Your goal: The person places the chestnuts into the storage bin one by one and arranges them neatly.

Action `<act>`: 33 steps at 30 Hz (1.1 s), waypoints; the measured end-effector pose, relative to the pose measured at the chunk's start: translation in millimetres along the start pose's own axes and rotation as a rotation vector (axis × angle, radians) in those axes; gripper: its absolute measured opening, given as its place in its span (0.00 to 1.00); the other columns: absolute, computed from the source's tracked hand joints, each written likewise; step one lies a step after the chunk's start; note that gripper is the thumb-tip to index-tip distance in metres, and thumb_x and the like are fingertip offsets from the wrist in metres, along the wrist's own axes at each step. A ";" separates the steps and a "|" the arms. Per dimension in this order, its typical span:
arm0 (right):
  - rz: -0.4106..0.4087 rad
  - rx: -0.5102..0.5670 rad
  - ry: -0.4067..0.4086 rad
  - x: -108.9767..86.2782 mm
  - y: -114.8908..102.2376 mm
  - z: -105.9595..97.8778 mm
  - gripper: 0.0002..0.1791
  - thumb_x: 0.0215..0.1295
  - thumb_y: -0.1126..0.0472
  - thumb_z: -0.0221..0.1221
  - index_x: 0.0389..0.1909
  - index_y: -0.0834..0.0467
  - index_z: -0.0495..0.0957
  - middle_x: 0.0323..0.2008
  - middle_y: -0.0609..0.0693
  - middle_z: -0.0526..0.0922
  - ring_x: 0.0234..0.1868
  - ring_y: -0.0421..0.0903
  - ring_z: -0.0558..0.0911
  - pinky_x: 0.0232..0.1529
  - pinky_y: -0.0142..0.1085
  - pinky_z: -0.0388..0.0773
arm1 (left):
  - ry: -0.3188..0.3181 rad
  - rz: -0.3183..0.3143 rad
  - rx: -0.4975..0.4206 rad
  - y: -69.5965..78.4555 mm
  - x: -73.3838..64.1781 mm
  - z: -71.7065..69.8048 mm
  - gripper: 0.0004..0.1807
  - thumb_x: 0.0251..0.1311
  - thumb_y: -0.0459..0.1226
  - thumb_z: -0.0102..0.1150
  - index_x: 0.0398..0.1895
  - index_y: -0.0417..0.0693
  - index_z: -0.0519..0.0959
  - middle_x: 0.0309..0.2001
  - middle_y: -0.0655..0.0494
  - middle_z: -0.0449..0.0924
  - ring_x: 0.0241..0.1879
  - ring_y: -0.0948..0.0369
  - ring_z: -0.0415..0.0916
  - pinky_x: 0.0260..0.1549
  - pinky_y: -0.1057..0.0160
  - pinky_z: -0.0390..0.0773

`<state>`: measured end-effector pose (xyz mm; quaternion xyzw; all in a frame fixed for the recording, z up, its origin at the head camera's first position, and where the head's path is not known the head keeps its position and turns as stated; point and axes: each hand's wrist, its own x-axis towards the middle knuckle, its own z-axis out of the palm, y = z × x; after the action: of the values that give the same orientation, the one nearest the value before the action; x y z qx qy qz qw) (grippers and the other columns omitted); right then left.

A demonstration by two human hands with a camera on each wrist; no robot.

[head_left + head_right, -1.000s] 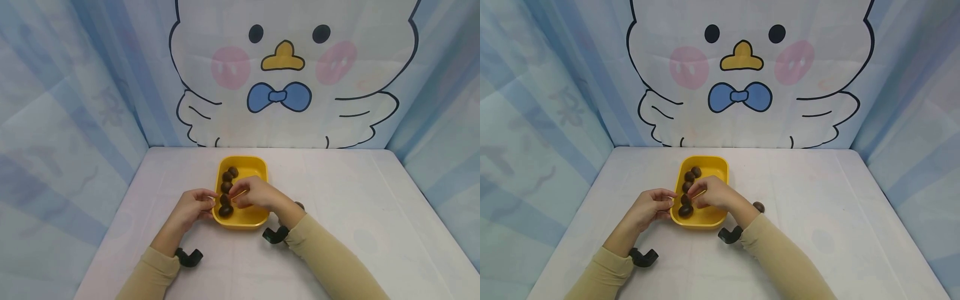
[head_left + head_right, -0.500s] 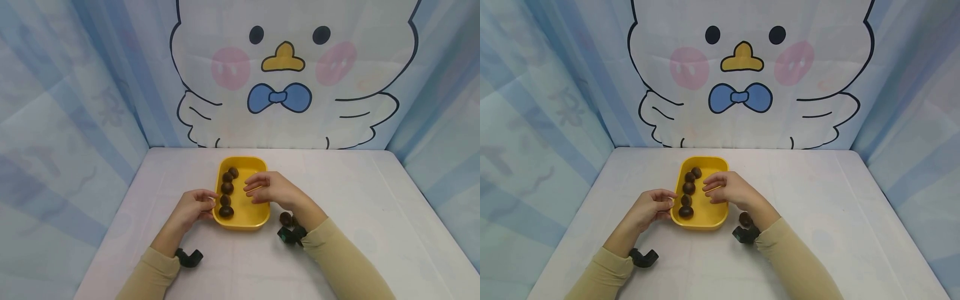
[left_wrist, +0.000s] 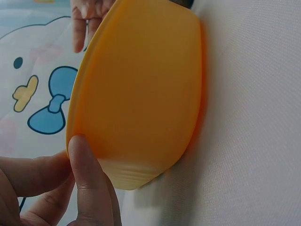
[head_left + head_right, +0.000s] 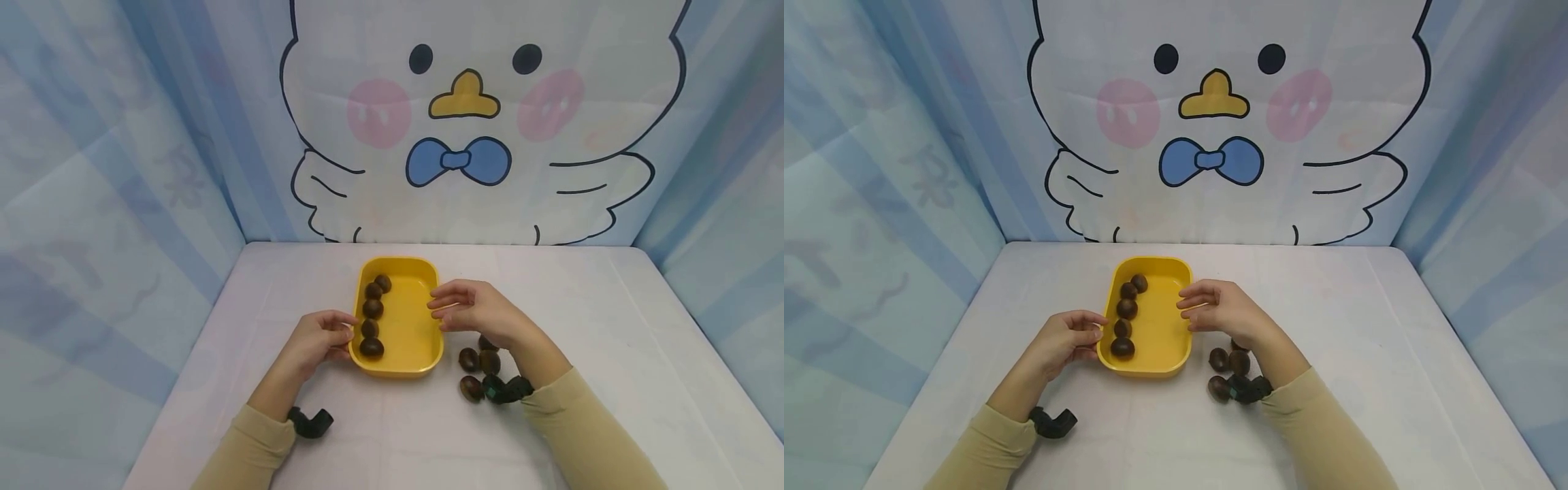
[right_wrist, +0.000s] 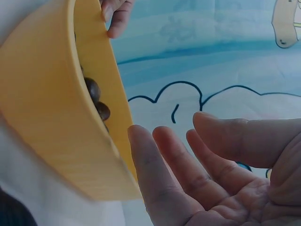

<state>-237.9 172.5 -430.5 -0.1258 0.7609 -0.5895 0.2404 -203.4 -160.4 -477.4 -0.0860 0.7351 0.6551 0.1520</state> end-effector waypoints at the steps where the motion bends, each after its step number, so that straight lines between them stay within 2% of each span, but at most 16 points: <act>1: 0.005 -0.007 0.005 -1.9 1.4 -2.5 0.30 0.70 0.70 0.63 0.73 0.66 0.72 0.69 0.69 0.79 0.67 0.63 0.83 0.59 0.45 0.89 | 0.001 0.000 0.001 0.0 0.0 0.0 0.15 0.68 0.26 0.64 0.57 0.36 0.84 0.36 0.51 0.83 0.26 0.60 0.81 0.28 0.65 0.89; 11: 0.039 -0.085 0.112 -25.8 14.9 -31.7 0.29 0.69 0.68 0.63 0.71 0.61 0.74 0.70 0.67 0.78 0.68 0.61 0.84 0.60 0.45 0.89 | 0.004 -0.001 0.000 0.9 0.4 0.4 0.15 0.68 0.26 0.64 0.56 0.36 0.84 0.36 0.52 0.82 0.25 0.61 0.81 0.28 0.65 0.89; 18: 0.051 -0.132 0.154 -39.9 26.8 -50.4 0.30 0.71 0.67 0.63 0.72 0.65 0.72 0.69 0.66 0.80 0.67 0.61 0.84 0.59 0.42 0.89 | 0.003 0.000 -0.001 0.0 0.7 0.9 0.15 0.68 0.26 0.64 0.57 0.36 0.85 0.36 0.52 0.81 0.25 0.61 0.81 0.28 0.65 0.89; 26: 0.045 -0.226 0.153 -47.2 44.7 -62.3 0.27 0.72 0.68 0.63 0.71 0.66 0.74 0.68 0.65 0.81 0.69 0.63 0.82 0.66 0.50 0.85 | 0.010 -0.003 -0.005 1.0 0.3 0.6 0.15 0.68 0.26 0.64 0.57 0.36 0.84 0.36 0.52 0.81 0.25 0.61 0.81 0.28 0.66 0.88; 33: 0.065 -0.204 0.109 -48.4 62.3 -67.2 0.28 0.70 0.71 0.63 0.70 0.67 0.74 0.70 0.67 0.79 0.70 0.66 0.80 0.60 0.40 0.86 | -0.003 -0.007 -0.016 -0.1 0.9 0.8 0.15 0.68 0.25 0.63 0.57 0.35 0.84 0.36 0.52 0.81 0.25 0.60 0.81 0.28 0.65 0.88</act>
<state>-225.4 268.8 -466.9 -0.0928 0.8324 -0.5069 0.2036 -204.1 -159.6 -478.0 -0.0889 0.7292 0.6607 0.1546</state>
